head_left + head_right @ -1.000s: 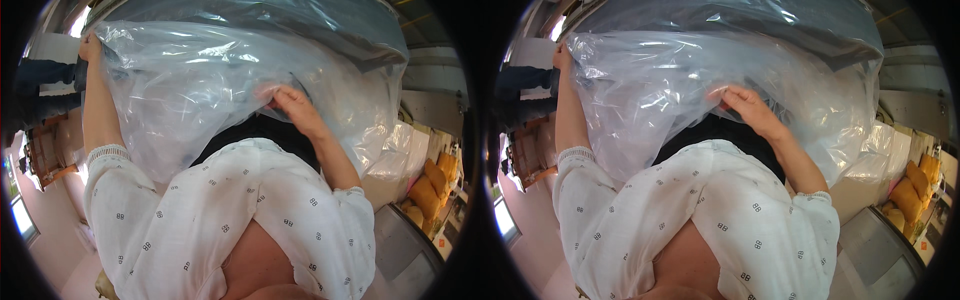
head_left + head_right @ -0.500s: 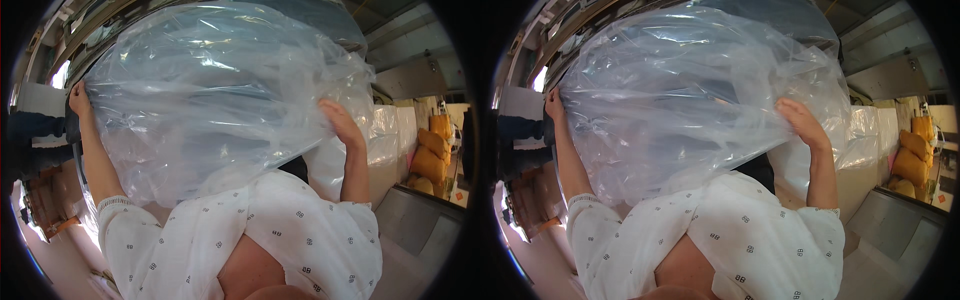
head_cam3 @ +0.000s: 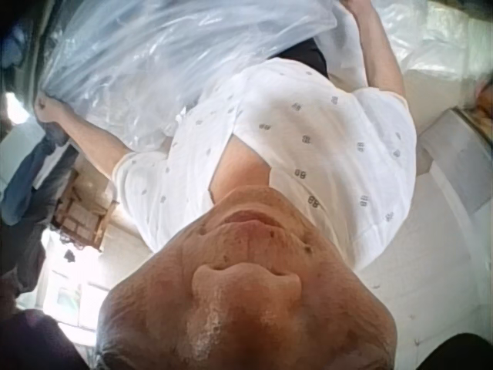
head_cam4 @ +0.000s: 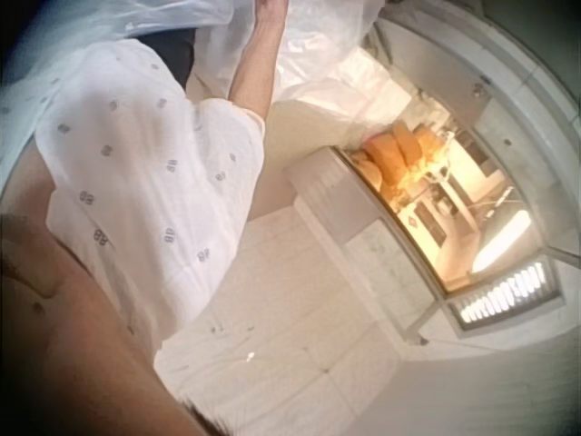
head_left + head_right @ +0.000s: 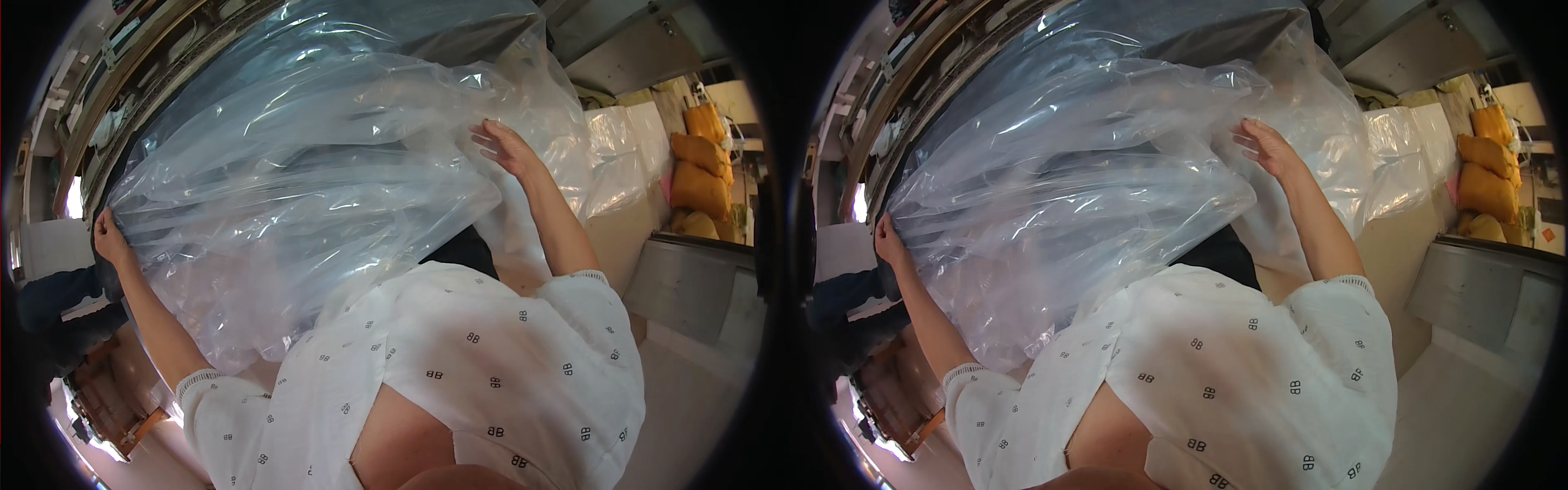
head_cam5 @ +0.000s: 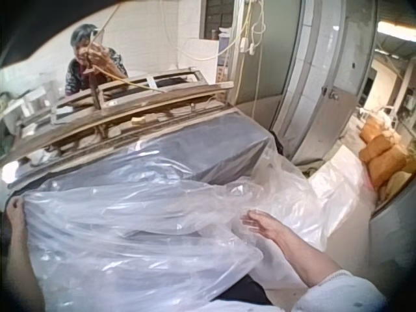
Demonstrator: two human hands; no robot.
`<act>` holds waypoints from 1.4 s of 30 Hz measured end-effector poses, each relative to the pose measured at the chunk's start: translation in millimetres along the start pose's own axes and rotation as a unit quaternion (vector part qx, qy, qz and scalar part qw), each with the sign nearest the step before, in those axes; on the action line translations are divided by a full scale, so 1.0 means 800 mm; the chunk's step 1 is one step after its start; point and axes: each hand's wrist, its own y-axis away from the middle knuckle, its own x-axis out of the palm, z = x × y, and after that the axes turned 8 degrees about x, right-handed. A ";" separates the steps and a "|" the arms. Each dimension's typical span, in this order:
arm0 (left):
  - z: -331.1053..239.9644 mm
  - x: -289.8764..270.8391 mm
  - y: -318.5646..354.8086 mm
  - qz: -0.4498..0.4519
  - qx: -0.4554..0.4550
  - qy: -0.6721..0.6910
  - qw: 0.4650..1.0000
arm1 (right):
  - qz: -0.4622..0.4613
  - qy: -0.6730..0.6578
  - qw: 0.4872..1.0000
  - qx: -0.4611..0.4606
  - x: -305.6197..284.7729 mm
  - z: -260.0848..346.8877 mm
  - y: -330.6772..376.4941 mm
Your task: The recorder is wrapping a large, curved industrial component with a large plastic sheet.
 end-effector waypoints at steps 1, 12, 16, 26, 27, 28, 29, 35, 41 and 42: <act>-0.003 -0.006 0.001 0.003 -0.004 -0.010 1.000 | 0.010 -0.034 0.999 -0.035 0.006 0.008 0.009; -0.002 -0.011 0.014 -0.005 -0.008 0.005 1.000 | 0.090 -0.149 0.884 -0.433 -0.013 0.284 0.164; 0.001 -0.044 0.033 0.013 -0.027 -0.055 0.998 | -0.339 0.430 0.790 -0.277 -0.096 0.170 0.019; 0.025 -0.077 0.048 -0.002 0.033 -0.167 0.985 | -0.133 -0.131 0.931 -0.315 -0.043 0.225 0.127; 0.023 -0.073 0.044 0.000 0.029 -0.170 0.985 | -0.132 -0.127 0.932 -0.312 -0.063 0.231 0.130; 0.022 -0.070 0.042 -0.005 0.032 -0.165 0.986 | -0.100 -0.106 0.939 -0.313 -0.082 0.236 0.133; 0.023 -0.069 0.042 -0.010 0.034 -0.159 0.987 | -0.069 -0.083 0.943 -0.314 -0.095 0.241 0.136; 0.010 -0.066 0.045 0.001 0.017 -0.150 0.989 | -0.189 0.575 0.796 -0.014 -0.089 0.147 0.085; 0.011 -0.068 0.051 -0.001 0.009 -0.144 0.990 | -0.152 0.777 0.605 0.082 -0.079 0.114 0.094; 0.009 -0.066 0.050 -0.005 0.018 -0.140 0.990 | -0.161 0.821 0.547 0.021 -0.068 0.128 0.093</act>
